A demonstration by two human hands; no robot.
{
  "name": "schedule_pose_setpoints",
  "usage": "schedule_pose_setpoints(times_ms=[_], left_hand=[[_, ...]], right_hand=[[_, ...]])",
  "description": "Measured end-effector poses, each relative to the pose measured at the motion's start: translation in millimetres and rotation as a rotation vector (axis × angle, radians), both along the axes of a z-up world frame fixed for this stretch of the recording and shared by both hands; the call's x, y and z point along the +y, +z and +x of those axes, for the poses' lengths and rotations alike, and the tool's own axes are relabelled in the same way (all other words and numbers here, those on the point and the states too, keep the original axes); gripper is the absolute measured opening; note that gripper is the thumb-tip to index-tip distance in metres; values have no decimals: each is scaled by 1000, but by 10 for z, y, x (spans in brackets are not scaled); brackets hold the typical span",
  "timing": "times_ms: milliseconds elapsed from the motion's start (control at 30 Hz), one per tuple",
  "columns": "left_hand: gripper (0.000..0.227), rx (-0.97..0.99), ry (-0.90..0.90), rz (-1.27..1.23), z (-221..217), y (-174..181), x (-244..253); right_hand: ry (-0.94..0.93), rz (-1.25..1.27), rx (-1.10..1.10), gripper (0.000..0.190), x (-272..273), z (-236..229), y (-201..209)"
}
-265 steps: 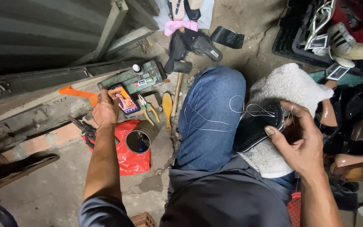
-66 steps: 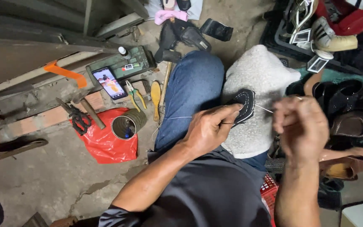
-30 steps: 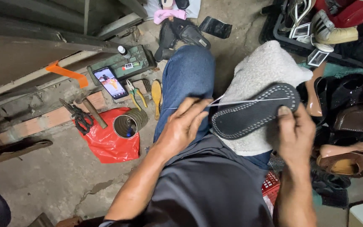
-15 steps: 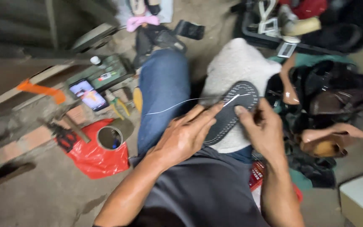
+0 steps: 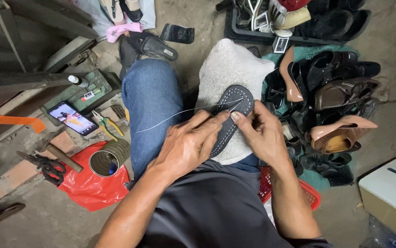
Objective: A person is hand-stitching a shoe sole to the upper part of a shoe using a needle and thread.
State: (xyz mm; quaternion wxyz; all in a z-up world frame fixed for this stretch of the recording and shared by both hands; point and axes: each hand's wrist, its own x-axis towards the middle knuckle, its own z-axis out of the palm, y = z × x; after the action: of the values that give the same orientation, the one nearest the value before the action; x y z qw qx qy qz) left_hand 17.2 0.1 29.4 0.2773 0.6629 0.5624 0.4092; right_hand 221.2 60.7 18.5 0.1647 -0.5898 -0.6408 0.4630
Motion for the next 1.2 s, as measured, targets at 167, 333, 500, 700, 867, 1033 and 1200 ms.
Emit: schedule_pose_setpoints(times_ms=[167,333,500,700,867,1033,1200], left_hand=[[27,-3,-12,-13,30,-40,21],[26,11,-7,-4,37,-47,29],[30,1,-69,-97,10,9,54],[36,49,-134,-218,-114,285,122],[43,98,-229,-363,-268,457,232],[43,160,-252,-346,-307,494,212],[42,142,-230,-288,-269,419,144]], right_hand=[[6,4,1,25,16,-10,14],[17,12,-8,25,24,-30,52],[27,20,-10,26,39,-16,27],[45,150,-93,29,-29,-30,32],[93,269,-126,34,-104,-144,153],[121,285,-68,29,-115,-124,170],[124,279,-43,29,-115,-48,94]])
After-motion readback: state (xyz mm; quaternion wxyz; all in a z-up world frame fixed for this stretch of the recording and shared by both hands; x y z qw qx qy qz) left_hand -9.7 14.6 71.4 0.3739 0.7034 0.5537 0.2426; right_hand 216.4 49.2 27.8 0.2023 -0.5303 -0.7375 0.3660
